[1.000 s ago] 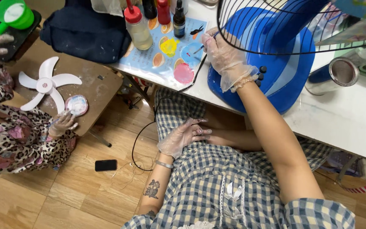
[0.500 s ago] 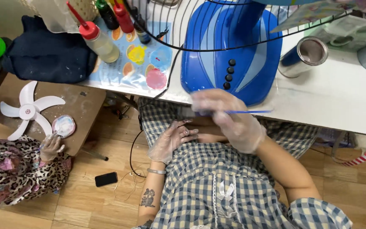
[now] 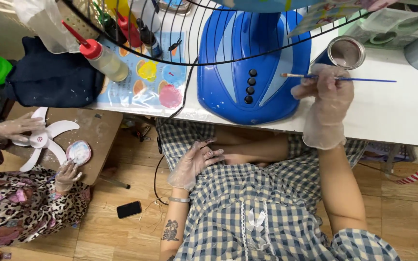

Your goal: Painting the base of a blue electric fan with a small brush while wearing gloves.

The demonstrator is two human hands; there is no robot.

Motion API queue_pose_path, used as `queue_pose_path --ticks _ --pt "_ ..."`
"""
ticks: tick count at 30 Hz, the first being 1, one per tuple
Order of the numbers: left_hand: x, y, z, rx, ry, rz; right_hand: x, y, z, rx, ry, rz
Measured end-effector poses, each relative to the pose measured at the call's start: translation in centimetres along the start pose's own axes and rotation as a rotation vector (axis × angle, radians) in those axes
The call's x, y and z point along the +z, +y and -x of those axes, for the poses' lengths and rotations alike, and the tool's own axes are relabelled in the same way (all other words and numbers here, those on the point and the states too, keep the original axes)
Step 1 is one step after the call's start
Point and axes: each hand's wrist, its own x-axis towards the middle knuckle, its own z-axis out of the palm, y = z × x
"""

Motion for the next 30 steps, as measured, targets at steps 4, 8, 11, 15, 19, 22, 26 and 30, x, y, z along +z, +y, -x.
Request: queue_pose_path --ticks 4,8,11,15,19,22,26,30 --pt "0.5 0.1 0.1 0.002 0.004 0.014 0.4 2.4 -0.3 -0.209 -0.001 0.071" --pt "1.0 0.4 0.1 0.027 0.002 0.034 1.3 2.2 0.7 -0.224 0.062 0.116" --pt "0.1 0.0 -0.2 0.026 -0.019 0.053 1.9 1.5 1.4 -0.196 0.057 0.192" --pt "0.3 0.0 -0.1 0.034 -0.015 0.06 2.2 0.8 1.7 -0.203 0.043 0.248" --pt "-1.1 -0.7 -0.5 0.021 -0.007 0.072 2.1 1.2 1.4 -0.248 0.012 0.302" --pt "-1.4 -1.0 -0.6 0.01 0.006 0.073 1.7 1.3 1.0 -0.263 -0.01 0.264" --pt "-2.7 -1.5 -0.9 0.009 -0.005 0.062 0.2 3.3 0.3 -0.206 0.006 0.149" --pt "-1.5 -1.0 -0.7 0.006 -0.004 0.051 -0.1 3.0 -0.2 -0.147 -0.054 0.092"
